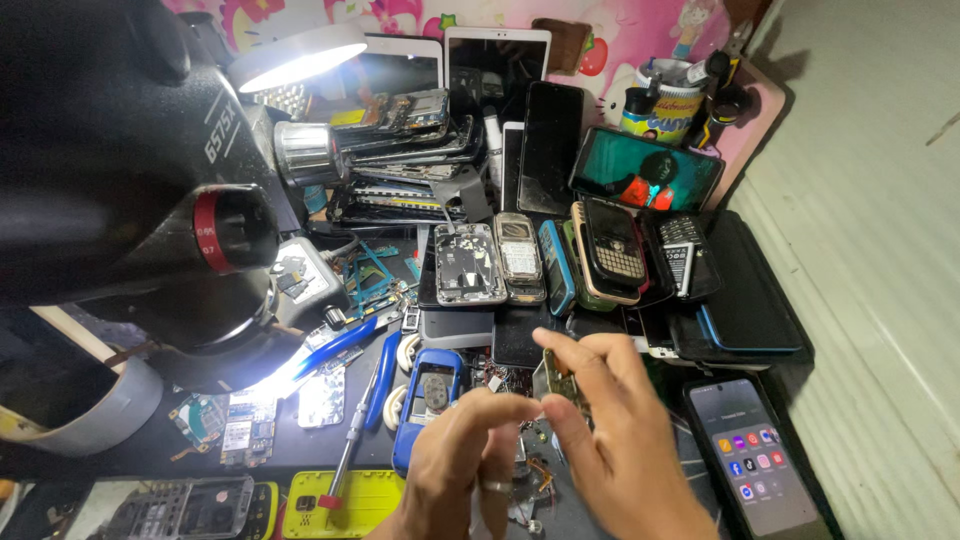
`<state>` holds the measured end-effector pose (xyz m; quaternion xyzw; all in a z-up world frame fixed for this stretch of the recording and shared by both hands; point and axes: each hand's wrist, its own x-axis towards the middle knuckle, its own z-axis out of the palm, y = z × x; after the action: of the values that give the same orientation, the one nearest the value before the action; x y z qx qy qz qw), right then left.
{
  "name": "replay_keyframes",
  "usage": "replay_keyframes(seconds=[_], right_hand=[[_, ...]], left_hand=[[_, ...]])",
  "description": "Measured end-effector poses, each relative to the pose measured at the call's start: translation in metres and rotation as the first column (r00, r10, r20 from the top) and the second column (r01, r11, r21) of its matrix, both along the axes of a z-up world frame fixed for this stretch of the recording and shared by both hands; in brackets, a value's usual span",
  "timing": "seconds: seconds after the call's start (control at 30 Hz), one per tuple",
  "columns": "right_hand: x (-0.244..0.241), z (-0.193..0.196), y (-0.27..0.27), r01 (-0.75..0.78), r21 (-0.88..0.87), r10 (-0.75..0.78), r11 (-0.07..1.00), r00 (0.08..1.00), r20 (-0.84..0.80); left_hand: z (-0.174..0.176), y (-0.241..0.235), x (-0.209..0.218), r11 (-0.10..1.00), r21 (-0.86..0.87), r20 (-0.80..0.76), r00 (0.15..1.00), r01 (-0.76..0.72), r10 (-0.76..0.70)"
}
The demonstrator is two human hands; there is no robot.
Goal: The person disassembles and reassembles several old mobile phones on a cluttered workbench. They use a screwdriver to remove screws, separate phone casings, and handle internal circuit boards and batteries. The person repeatedly opens and closes different phone models, manipulating small components with their hands.
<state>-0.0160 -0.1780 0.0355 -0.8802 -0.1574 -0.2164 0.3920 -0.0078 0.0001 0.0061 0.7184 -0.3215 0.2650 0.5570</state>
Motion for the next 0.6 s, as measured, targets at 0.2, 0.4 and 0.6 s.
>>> replay_keyframes(seconds=[0.2,0.4,0.6], right_hand=[[0.003,0.005,0.003,0.0,-0.067,0.002,0.998,1.0,0.031],[0.005,-0.004,0.008,-0.065,0.072,0.072,0.995,0.993,-0.094],[0.017,-0.025,0.001,-0.099,0.33,0.182,0.939,0.956,-0.23]], left_hand=[[-0.006,-0.013,-0.003,0.995,-0.093,-0.376,0.927,-0.025,-0.011],[-0.008,-0.009,0.001,1.0,-0.009,-0.198,0.98,-0.011,0.009],[-0.011,-0.007,0.01,0.999,0.043,-0.329,0.944,-0.01,0.023]])
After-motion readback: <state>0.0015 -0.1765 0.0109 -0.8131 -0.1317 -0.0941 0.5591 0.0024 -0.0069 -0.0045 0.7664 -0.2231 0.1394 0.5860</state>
